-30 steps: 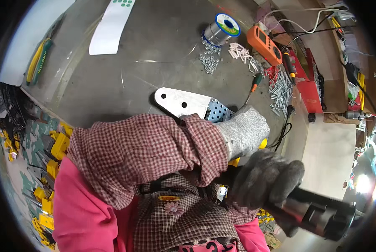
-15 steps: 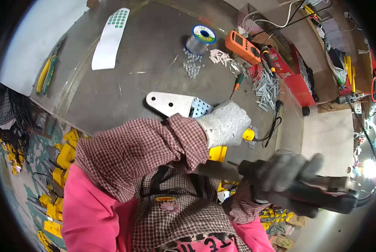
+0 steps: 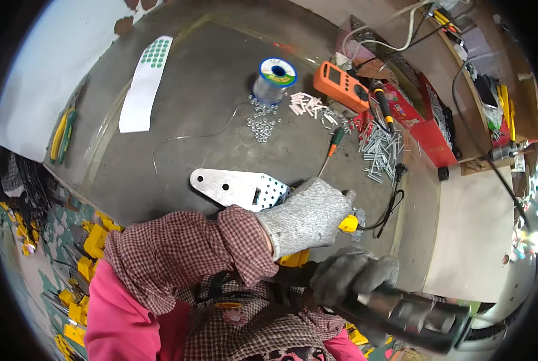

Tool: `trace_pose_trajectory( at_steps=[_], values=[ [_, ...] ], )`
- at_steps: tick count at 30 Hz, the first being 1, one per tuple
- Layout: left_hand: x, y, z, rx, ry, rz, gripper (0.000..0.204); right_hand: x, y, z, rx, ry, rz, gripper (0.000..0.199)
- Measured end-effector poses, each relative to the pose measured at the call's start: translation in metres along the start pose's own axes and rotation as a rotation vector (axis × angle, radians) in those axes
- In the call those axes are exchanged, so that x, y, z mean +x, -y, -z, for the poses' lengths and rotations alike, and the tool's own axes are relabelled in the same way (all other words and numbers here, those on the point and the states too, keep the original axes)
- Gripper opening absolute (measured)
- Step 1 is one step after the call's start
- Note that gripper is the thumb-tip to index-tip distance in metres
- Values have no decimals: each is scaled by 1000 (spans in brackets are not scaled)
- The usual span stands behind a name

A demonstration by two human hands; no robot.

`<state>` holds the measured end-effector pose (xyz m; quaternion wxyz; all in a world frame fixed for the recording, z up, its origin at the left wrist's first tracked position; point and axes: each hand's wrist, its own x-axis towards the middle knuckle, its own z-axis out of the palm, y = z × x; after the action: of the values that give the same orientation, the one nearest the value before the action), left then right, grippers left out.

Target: The person fastens a component to a metal plate using an electric screwdriver, sorts pins and small plastic parts on the workbench, and solders wires to electronic components using a soldering iron before twisting the wires by hand.

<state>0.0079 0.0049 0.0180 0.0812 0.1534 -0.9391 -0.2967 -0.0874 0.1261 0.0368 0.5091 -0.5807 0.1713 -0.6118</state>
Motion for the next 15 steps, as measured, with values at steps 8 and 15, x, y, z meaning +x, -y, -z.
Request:
trace_pose_trajectory(
  at_steps=[8,15],
  values=[
    [-26,5,-1,44,-101,93,65,70,5,48,235,713,-218,52],
    [-68,54,28,-237,134,171,74,74,-29,22,-256,-615,87,90]
  ],
)
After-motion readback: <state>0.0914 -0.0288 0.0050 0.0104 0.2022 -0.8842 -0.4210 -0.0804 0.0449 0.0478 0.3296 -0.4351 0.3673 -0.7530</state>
